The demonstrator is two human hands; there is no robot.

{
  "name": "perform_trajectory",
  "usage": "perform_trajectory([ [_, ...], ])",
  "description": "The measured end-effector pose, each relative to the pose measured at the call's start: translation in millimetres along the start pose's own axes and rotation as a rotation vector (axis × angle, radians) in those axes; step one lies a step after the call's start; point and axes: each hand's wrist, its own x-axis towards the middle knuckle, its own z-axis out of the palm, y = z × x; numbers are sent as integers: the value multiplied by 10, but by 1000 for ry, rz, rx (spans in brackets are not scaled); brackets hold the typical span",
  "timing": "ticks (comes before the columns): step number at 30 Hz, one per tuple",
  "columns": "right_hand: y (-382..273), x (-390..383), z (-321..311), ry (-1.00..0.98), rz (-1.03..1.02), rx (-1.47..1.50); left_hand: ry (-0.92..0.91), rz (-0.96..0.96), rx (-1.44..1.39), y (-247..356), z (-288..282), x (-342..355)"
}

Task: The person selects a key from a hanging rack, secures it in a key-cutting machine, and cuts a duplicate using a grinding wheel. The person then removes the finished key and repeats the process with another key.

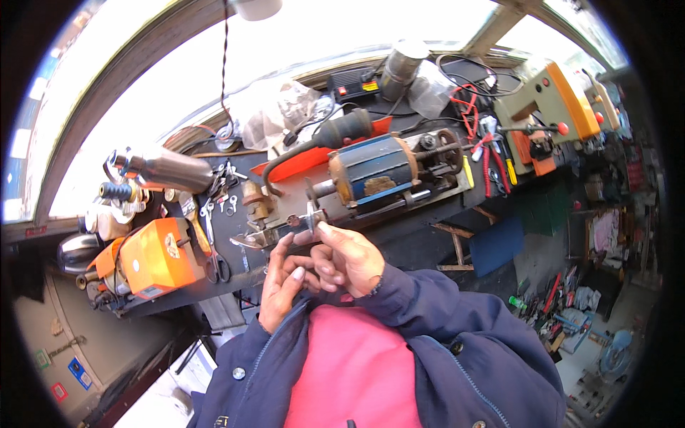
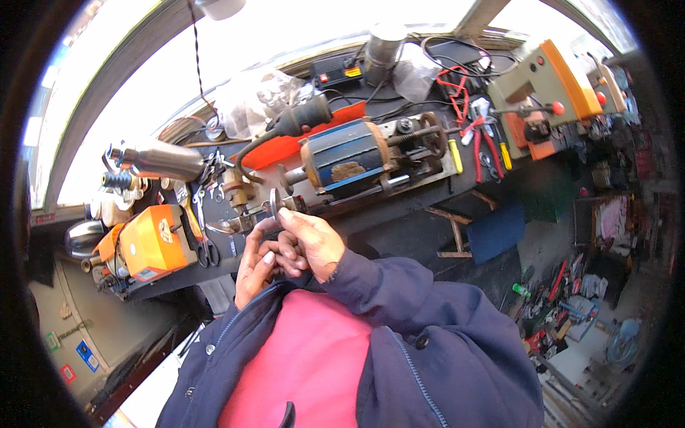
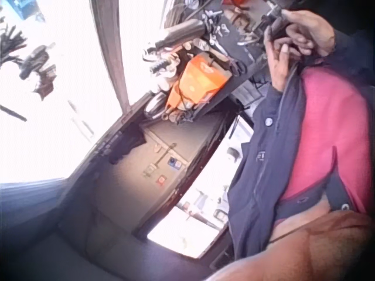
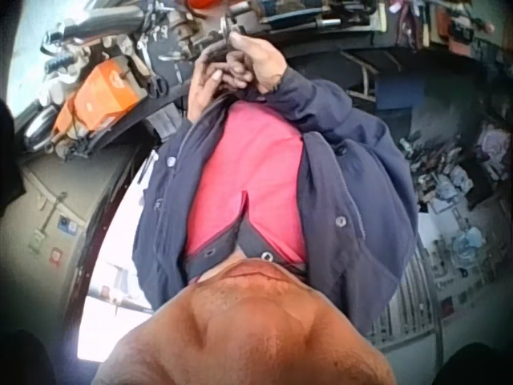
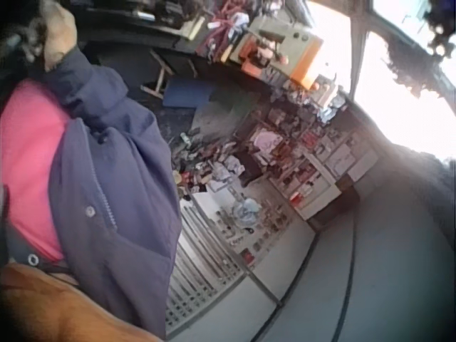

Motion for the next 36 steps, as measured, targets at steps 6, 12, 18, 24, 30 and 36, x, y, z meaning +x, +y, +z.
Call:
perform_trajectory([
  [6,-40,-1,14,23,61,78,-31,2,-117,-16,-40,78],
  [12,-37,49,-20,-44,128,238,0,-25,-213,32,6,183],
  [18,-8,115,-72,-137,120,314,34,-56,-214,92,25,278],
  [24,-65,112,-89,-57,126,131,98,-73,-258,121,54,391],
  [30,-214,76,20,156,-394,-861,192,-24,-416,97,142,473],
  [36,-418,120,214,279,-711,-1496,-193,65,-671,6,21,623],
])
